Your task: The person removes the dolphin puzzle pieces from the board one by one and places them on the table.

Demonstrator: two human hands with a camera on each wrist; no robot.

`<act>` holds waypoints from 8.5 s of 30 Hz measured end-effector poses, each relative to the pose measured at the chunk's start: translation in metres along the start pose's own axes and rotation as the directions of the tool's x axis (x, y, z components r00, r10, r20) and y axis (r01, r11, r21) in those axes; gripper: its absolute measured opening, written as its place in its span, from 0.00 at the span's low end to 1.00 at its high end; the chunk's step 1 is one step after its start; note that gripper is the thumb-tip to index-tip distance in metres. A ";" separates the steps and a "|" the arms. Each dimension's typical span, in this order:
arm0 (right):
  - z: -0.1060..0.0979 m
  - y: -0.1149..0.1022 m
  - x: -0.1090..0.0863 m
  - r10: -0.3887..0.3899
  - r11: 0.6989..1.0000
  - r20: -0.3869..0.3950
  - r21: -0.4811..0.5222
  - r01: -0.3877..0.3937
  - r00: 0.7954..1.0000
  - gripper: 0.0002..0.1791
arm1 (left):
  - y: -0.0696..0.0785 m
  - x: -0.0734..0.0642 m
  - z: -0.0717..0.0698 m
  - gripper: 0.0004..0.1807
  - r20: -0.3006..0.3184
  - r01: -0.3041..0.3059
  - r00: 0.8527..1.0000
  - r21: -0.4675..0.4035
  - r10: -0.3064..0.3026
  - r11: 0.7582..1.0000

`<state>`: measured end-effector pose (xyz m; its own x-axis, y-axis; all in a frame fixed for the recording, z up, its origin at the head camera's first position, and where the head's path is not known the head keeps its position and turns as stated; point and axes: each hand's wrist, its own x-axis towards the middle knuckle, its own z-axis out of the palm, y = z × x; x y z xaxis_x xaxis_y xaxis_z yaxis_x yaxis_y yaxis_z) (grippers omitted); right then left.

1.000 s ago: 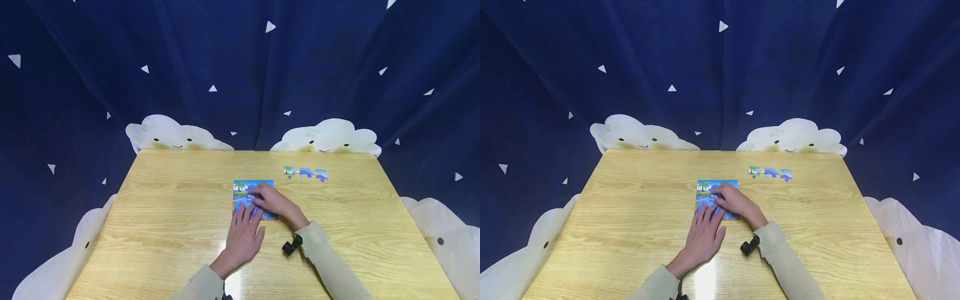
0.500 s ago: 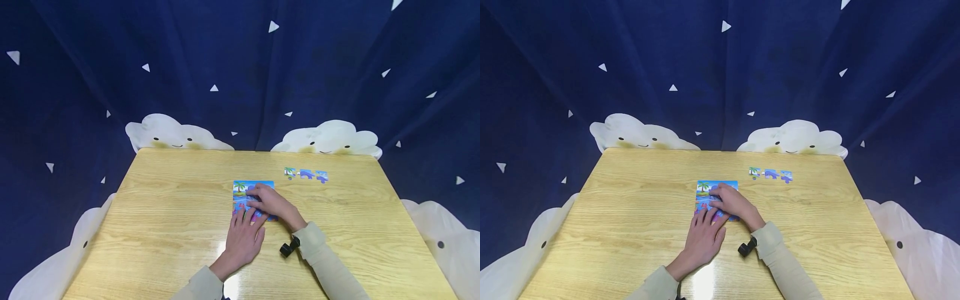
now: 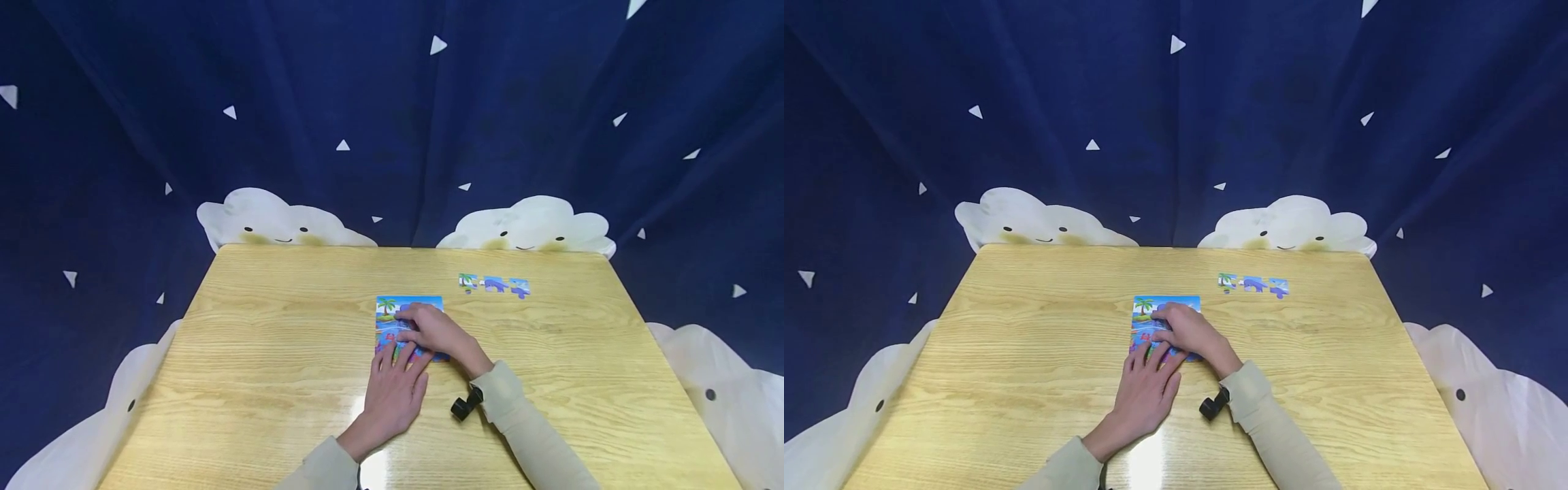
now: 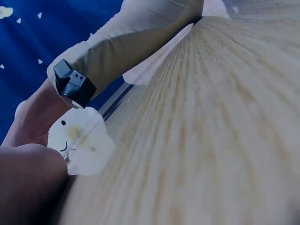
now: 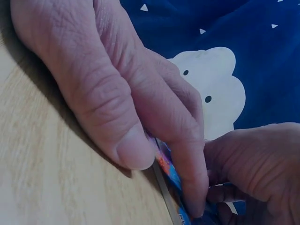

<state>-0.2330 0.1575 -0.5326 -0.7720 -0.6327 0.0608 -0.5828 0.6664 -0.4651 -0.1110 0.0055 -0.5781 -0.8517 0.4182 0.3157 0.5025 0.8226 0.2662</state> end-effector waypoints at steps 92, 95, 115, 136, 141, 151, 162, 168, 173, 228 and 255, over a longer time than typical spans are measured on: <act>-0.032 0.049 -0.038 -0.019 0.987 -0.324 0.143 0.069 0.946 0.22 | 0.000 0.001 -0.001 0.29 0.002 0.053 0.999 -0.004 -0.053 0.999; -0.034 0.055 -0.045 -0.005 0.989 -0.330 0.140 0.054 0.944 0.22 | -0.001 0.002 -0.002 0.30 -0.003 0.047 0.999 0.009 -0.047 0.999; -0.046 0.103 -0.075 0.101 0.993 -0.348 0.091 -0.074 0.932 0.21 | -0.001 0.001 0.000 0.30 -0.012 0.035 0.999 0.016 -0.035 0.999; -0.046 0.124 -0.083 0.156 0.987 -0.315 0.092 -0.133 0.936 0.20 | 0.000 0.000 0.001 0.30 -0.039 0.021 0.999 0.009 -0.021 1.000; -0.046 0.125 -0.083 0.177 0.983 -0.309 0.109 -0.150 0.934 0.20 | 0.001 0.000 0.000 0.30 -0.035 0.023 0.999 0.008 -0.023 1.000; -0.044 0.126 -0.082 0.181 0.981 -0.319 0.130 -0.146 0.930 0.18 | -0.001 -0.001 0.002 0.30 -0.020 0.034 0.999 0.015 -0.033 0.999; -0.046 0.116 -0.084 0.193 0.978 -0.327 0.140 -0.154 0.925 0.20 | -0.002 0.001 0.003 0.30 -0.023 0.035 0.999 0.029 -0.035 0.999; -0.044 0.106 -0.084 0.192 0.978 -0.344 0.141 -0.152 0.919 0.18 | 0.000 0.001 -0.001 0.30 -0.001 0.044 0.999 0.018 -0.044 0.999; -0.038 0.093 -0.078 0.161 0.980 -0.350 0.171 -0.107 0.923 0.16 | 0.001 0.001 -0.004 0.30 0.024 0.054 0.998 0.012 -0.054 0.998; -0.002 0.025 -0.027 0.129 0.970 -0.092 0.221 -0.106 0.987 0.23 | -0.003 0.001 0.004 0.28 -0.023 0.027 0.999 0.054 -0.025 0.998; -0.006 0.030 -0.028 0.088 0.952 -0.069 0.298 -0.064 0.994 0.24 | -0.001 0.002 0.000 0.29 0.028 0.073 0.997 0.012 -0.073 0.997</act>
<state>-0.2305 0.1975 -0.5428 -0.8361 -0.5426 0.0808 -0.4302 0.5570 -0.7104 -0.1126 0.0057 -0.5777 -0.8900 0.3675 0.2698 0.4373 0.8554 0.2774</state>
